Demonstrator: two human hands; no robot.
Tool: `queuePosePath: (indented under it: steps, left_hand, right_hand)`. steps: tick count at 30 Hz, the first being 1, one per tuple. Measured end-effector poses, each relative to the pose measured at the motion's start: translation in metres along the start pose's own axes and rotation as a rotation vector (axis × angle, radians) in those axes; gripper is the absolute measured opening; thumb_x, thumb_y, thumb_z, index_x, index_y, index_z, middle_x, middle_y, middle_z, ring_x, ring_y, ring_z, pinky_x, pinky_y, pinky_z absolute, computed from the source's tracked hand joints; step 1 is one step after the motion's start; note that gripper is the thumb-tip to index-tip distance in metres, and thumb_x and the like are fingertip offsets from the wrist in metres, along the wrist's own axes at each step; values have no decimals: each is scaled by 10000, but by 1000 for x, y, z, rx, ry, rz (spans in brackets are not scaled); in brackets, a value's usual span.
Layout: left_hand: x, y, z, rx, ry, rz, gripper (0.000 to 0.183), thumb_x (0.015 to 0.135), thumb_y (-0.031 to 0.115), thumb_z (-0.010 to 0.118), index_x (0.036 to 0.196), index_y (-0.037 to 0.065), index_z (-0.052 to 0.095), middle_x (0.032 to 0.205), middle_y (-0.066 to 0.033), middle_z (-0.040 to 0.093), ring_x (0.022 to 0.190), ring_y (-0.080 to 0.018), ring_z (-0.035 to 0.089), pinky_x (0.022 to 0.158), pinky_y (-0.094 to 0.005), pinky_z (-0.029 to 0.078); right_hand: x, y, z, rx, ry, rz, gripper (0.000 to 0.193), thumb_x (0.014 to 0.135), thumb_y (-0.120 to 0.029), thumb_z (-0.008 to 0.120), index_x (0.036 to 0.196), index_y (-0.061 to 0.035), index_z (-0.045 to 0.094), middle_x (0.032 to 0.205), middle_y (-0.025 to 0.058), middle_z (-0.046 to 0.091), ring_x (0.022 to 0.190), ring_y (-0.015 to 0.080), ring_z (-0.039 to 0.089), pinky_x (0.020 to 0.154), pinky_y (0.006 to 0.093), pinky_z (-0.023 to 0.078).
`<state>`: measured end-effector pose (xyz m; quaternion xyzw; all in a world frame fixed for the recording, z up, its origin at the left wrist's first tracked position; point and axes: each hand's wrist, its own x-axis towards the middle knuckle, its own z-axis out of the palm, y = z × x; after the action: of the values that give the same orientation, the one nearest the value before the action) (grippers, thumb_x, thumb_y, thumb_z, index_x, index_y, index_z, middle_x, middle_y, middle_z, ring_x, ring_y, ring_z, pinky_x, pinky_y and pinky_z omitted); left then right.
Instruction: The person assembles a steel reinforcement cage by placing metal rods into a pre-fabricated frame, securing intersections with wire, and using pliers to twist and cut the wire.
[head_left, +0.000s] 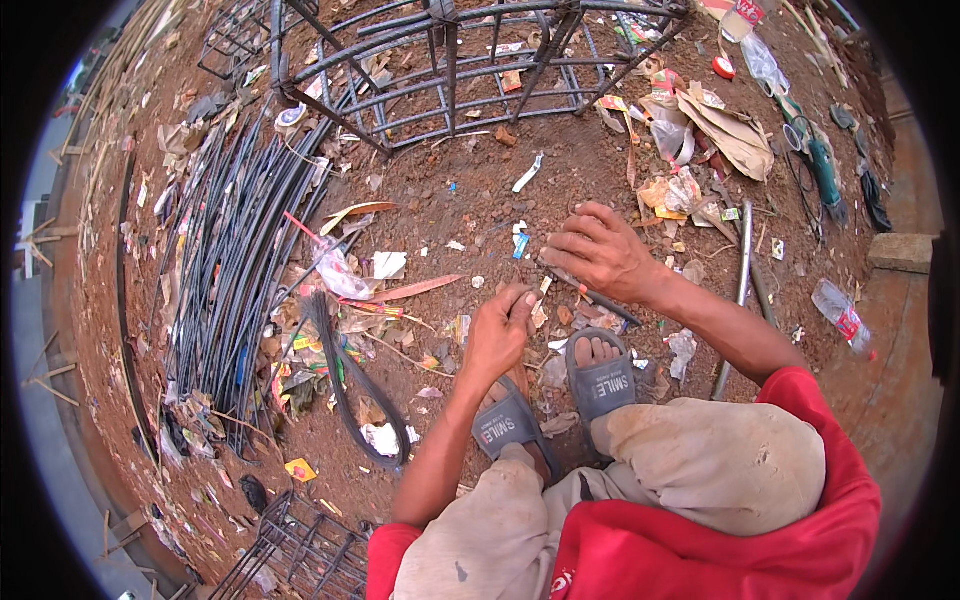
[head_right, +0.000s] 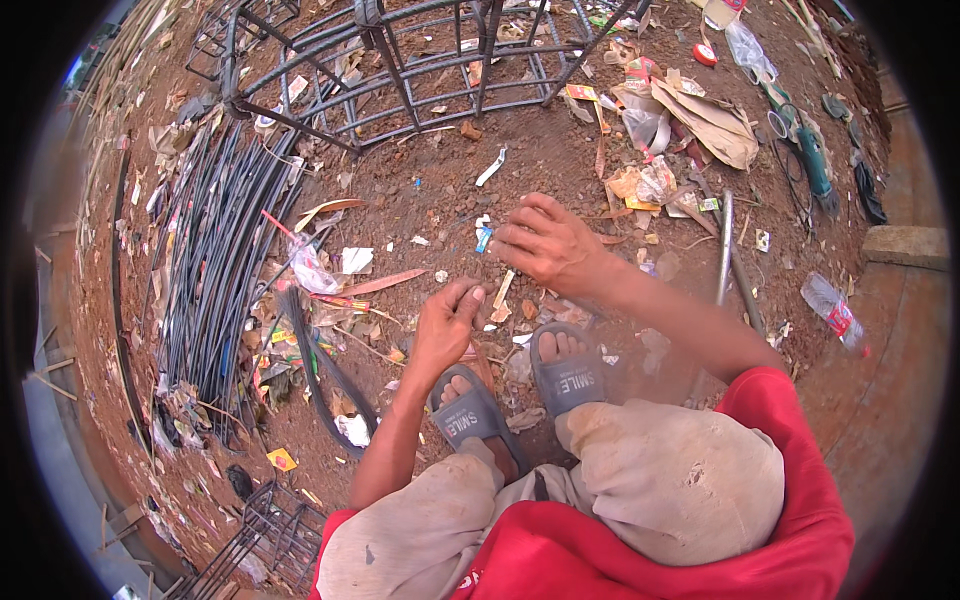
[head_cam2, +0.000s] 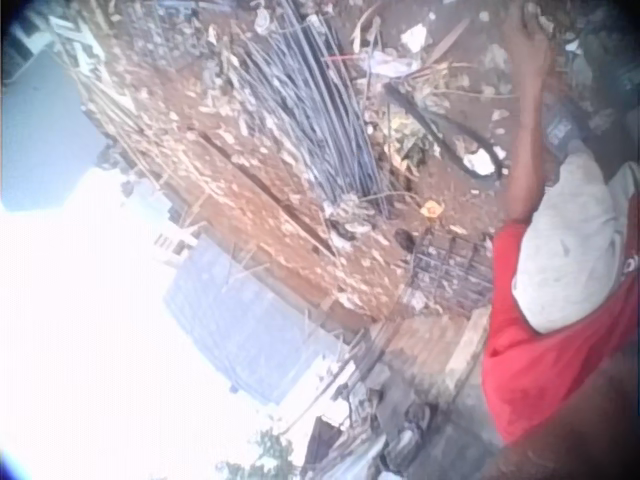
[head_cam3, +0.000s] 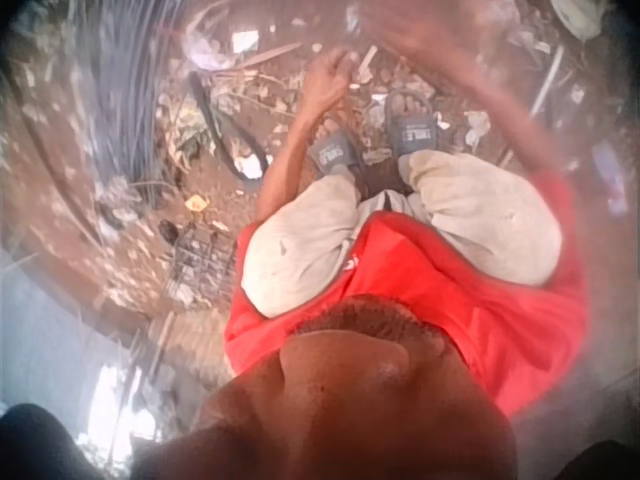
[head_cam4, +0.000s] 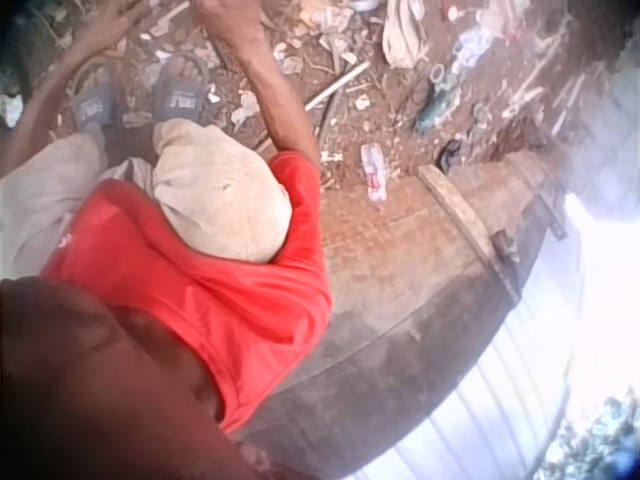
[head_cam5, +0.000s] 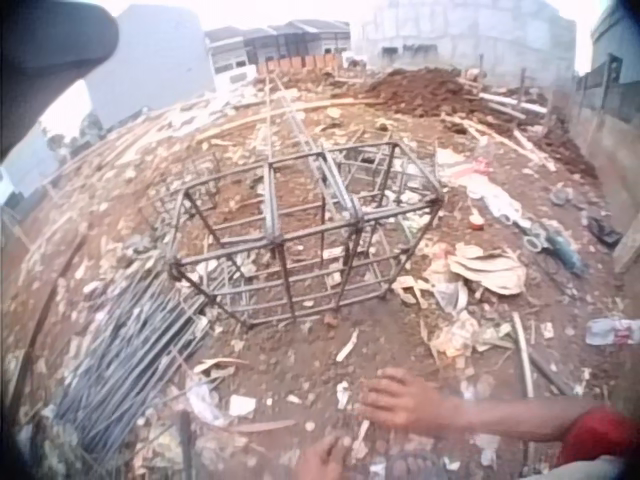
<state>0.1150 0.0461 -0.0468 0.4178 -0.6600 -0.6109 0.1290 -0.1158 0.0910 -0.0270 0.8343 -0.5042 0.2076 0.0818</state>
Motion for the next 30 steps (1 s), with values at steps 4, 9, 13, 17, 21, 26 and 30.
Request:
queuePosePath:
  steps: [4, 9, 13, 17, 21, 26, 30]
  left_hand:
    - [-2, -1, -17, 503, 103, 169, 229, 964, 185, 602, 1142, 60, 672, 952, -98, 658, 838, -222, 602, 729, -353, 468]
    - [-7, 9, -22, 717, 679, 585, 294, 935, 166, 655, 1197, 41, 611, 1160, -138, 593, 1089, -293, 576, 838, -408, 464]
    - [0, -9, -15, -248, 652, 127, 402, 947, 180, 671, 1244, -40, 513, 1133, -146, 578, 1024, -225, 614, 828, -358, 526]
    - [16, -14, -12, -681, 522, -19, 368, 945, 179, 679, 1178, -56, 518, 1031, -132, 616, 849, -185, 661, 692, -317, 593]
    - [22, -15, -15, -774, 546, 9, 293, 938, 135, 681, 1103, -58, 536, 901, -116, 639, 738, -192, 669, 613, -316, 591]
    - [21, -20, -16, -761, 559, -41, 298, 929, 105, 682, 1107, -64, 512, 869, -131, 635, 722, -198, 669, 599, -309, 587]
    - [21, -15, -17, -744, 542, -55, 287, 941, 112, 666, 1097, -63, 501, 868, -141, 633, 714, -205, 670, 589, -311, 586]
  right_hand:
    - [-1, -2, 9, 117, -106, -36, 328, 694, -107, 708, 1021, -94, 698, 877, 28, 603, 890, 220, 565, 968, 424, 434]
    - [-20, -11, 26, 256, 13, 215, 200, 720, -83, 729, 919, -76, 710, 714, 40, 523, 750, 230, 518, 815, 396, 441]
    - [-26, -45, 34, 383, 31, 460, 124, 764, -102, 728, 881, -76, 697, 747, 52, 553, 779, 243, 551, 751, 389, 413]
    - [-29, -73, 37, 470, 60, 515, 110, 783, -98, 724, 887, -81, 692, 753, 55, 545, 761, 248, 538, 728, 395, 398]
    - [-32, -87, 38, 446, 79, 511, 113, 772, -79, 737, 878, -66, 697, 728, 59, 525, 733, 249, 523, 727, 393, 394]
    - [-36, -86, 39, 410, 120, 503, 126, 773, -70, 750, 892, -54, 713, 716, 61, 533, 710, 246, 523, 728, 383, 398]
    - [-36, -84, 39, 362, 69, 511, 114, 791, -73, 736, 903, -63, 714, 729, 65, 539, 739, 250, 536, 771, 378, 412]
